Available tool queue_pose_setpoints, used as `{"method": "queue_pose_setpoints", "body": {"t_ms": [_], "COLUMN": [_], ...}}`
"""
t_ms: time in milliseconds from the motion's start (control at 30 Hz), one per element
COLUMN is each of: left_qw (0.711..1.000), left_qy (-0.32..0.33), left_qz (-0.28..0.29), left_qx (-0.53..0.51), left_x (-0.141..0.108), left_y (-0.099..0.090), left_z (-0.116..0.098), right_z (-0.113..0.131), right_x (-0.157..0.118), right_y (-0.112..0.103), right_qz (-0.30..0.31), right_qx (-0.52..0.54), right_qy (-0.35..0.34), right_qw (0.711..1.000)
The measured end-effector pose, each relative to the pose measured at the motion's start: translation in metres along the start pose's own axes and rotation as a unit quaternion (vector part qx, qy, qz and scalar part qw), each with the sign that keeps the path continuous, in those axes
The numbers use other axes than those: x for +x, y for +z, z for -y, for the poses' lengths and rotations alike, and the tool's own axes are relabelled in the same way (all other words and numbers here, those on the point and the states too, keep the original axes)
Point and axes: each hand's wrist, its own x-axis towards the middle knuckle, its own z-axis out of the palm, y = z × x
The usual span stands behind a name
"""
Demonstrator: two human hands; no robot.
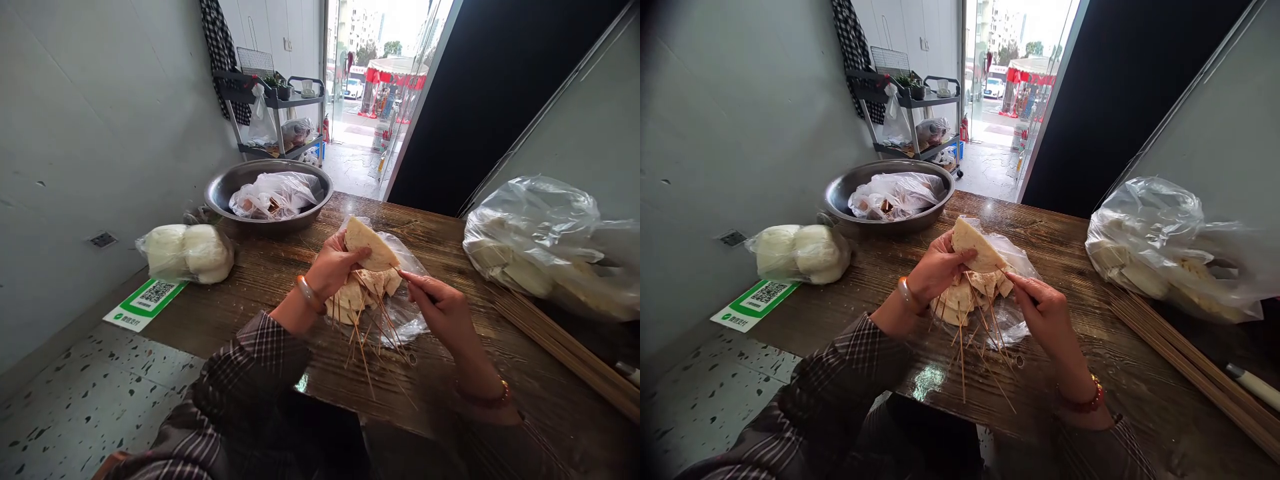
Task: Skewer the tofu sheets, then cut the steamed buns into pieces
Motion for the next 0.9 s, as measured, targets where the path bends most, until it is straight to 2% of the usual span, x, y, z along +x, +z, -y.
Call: {"method": "queue_pose_setpoints", "body": {"t_ms": [233, 900], "left_qw": [0.999, 0.999], "left_qy": [0.032, 0.023], "left_qz": [-0.037, -0.038], "left_qx": [0.020, 0.009], "left_x": [0.002, 0.004], "left_y": [-0.001, -0.005], "left_z": [-0.006, -0.006], "right_z": [-0.002, -0.008], "right_x": [0.000, 0.002], "right_y": [-0.004, -0.018], "right_qz": [0.018, 0.031], "right_qx": [-0.006, -0.009], "right_qy": [-0.014, -0.021], "right_qw": [1.000, 0.999]}}
